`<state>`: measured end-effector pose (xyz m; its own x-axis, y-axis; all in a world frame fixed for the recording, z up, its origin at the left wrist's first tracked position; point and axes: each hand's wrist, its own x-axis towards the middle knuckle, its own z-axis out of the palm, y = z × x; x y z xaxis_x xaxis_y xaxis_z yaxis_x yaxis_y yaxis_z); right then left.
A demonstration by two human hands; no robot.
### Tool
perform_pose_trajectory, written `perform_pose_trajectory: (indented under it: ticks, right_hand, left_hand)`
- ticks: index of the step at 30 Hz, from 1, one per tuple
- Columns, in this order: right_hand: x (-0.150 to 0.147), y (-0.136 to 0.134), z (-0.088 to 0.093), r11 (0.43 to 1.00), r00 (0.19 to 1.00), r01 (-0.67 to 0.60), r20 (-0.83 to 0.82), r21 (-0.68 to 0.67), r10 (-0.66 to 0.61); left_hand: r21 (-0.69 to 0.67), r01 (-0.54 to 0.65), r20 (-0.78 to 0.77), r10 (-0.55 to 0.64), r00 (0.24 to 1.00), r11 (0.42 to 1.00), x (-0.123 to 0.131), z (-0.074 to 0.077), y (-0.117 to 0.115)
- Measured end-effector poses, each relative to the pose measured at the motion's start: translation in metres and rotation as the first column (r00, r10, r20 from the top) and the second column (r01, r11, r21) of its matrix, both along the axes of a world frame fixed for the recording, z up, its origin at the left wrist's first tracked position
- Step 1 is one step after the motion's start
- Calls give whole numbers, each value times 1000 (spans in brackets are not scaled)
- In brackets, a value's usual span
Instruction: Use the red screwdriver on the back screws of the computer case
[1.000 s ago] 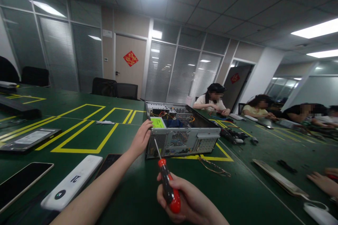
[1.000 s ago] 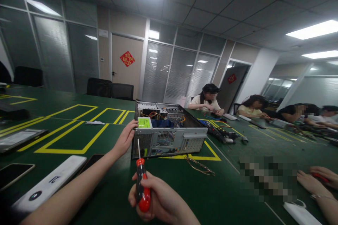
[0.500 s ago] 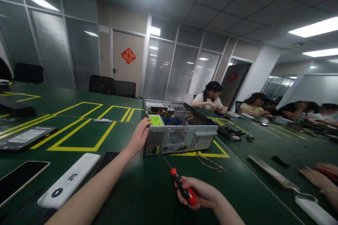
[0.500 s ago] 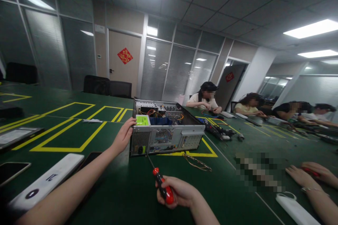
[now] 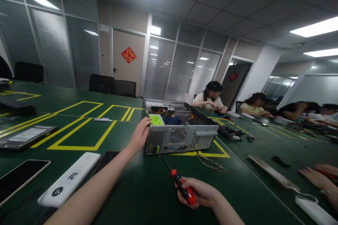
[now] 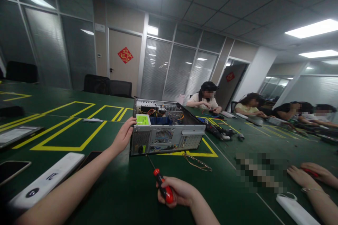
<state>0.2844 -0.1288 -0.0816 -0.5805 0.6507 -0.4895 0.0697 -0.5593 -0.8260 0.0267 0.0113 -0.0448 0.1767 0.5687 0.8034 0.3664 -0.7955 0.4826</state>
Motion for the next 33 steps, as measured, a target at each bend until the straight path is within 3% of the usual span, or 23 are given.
perform_pose_trajectory:
  ticks: [23,33]
  right_hand:
    - [-6,-6,9,997,993,45,106,63,-52]
    - [-23,-15,8,978,959,207,191,31,-209]
  left_hand:
    - [13,0,3,0,1000,1000,0,-1,1]
    - [19,3,9,-3,1000,1000,-1,-1,2]
